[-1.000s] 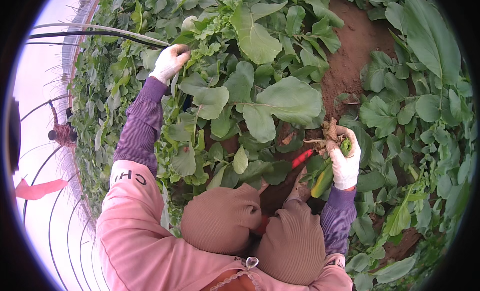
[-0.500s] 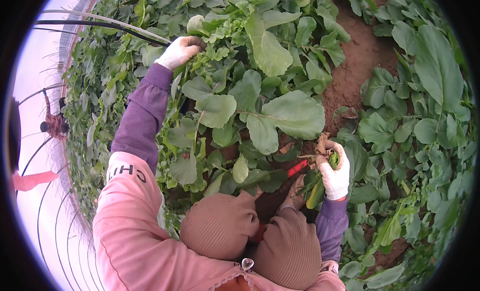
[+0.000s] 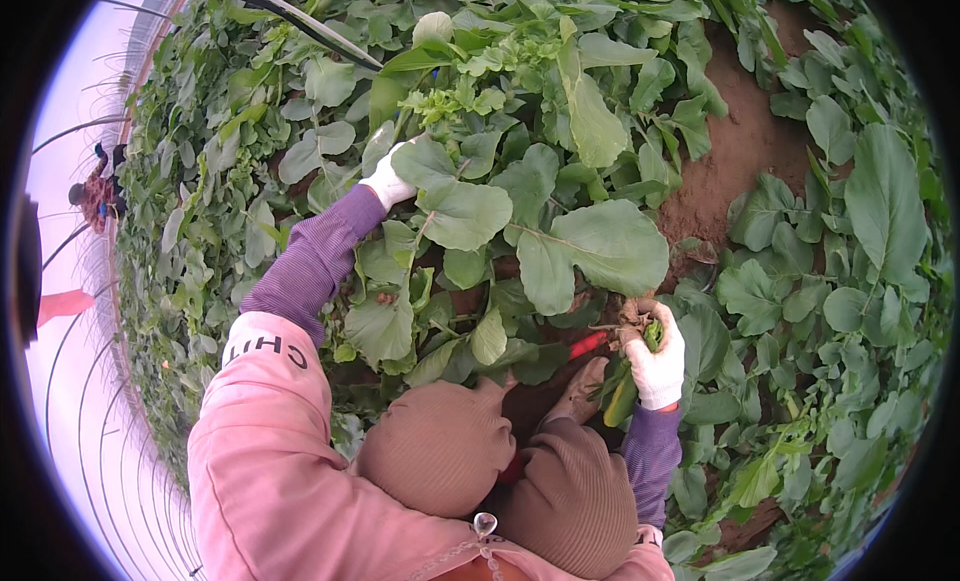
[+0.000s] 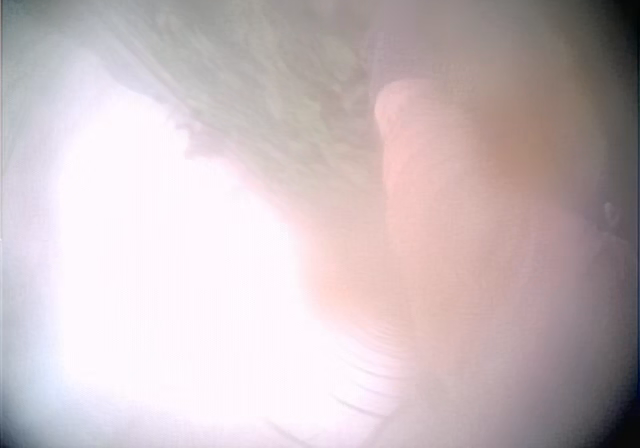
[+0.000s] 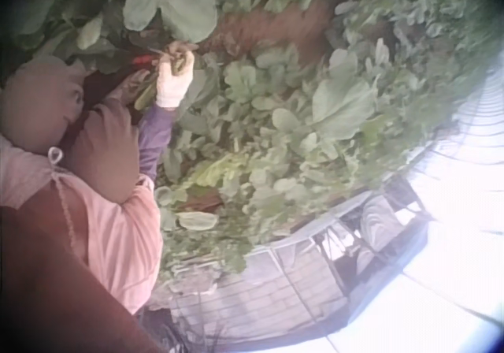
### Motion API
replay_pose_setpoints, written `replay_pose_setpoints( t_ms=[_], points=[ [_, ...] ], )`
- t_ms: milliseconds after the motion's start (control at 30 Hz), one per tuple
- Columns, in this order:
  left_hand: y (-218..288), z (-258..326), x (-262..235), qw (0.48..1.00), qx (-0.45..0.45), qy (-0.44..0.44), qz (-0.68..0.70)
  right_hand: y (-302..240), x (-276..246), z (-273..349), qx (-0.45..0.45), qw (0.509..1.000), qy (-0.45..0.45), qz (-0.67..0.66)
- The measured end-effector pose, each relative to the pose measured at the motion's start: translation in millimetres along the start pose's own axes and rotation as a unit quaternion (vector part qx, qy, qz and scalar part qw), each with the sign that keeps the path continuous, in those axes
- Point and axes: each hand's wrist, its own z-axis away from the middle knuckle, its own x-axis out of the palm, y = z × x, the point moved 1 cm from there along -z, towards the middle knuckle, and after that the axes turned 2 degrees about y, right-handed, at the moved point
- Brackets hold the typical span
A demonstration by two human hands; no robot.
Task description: The person kneels in a greenhouse and removes weeds from between rows of leafy green plants. They pull weeds by hand and use a small hand hoe to loosen soil around the plants, gathering the removed weeds in their hands.
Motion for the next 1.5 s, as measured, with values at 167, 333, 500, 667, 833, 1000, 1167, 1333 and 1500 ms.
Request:
replay_pose_setpoints(
  t_ms=[167,333,500,667,833,1000,1167,1333,1500],
  points=[
    [-5.1,-40.7,19.2,0.995,-0.094,-0.019,-0.001,1.8,4.2,1.9,-0.015,0.998,0.005,0.059],
    [-12.0,-57.1,11.4,0.992,-0.082,-0.096,-0.005,2.5,11.2,0.8,-0.001,0.999,-0.005,0.041],
    [-21.9,-68.7,4.7,0.986,-0.082,-0.143,-0.026,2.2,19.8,-2.0,0.007,0.998,-0.037,0.058],
    [-28.9,-65.7,4.9,0.982,-0.091,-0.160,-0.041,8.6,26.6,-3.3,0.026,0.989,-0.065,0.131],
    [-31.3,-60.4,3.4,0.979,-0.097,-0.172,-0.044,13.2,25.9,-5.3,-0.017,0.985,-0.056,0.160],
    [-31.8,-63.8,0.3,0.979,-0.100,-0.173,-0.034,11.5,23.7,-2.7,0.012,0.990,-0.031,0.136],
    [-19.1,-46.7,-13.4,0.982,-0.110,-0.155,0.008,6.0,24.7,1.0,0.010,0.997,-0.029,0.067],
    [32.4,22.7,-80.3,0.969,-0.192,-0.150,0.038,-3.1,23.0,1.3,-0.060,0.995,0.011,0.083],
    [123.2,90.0,-151.8,0.990,-0.084,-0.111,0.014,-22.4,19.0,7.7,-0.052,0.997,0.038,-0.033]
  ],
)
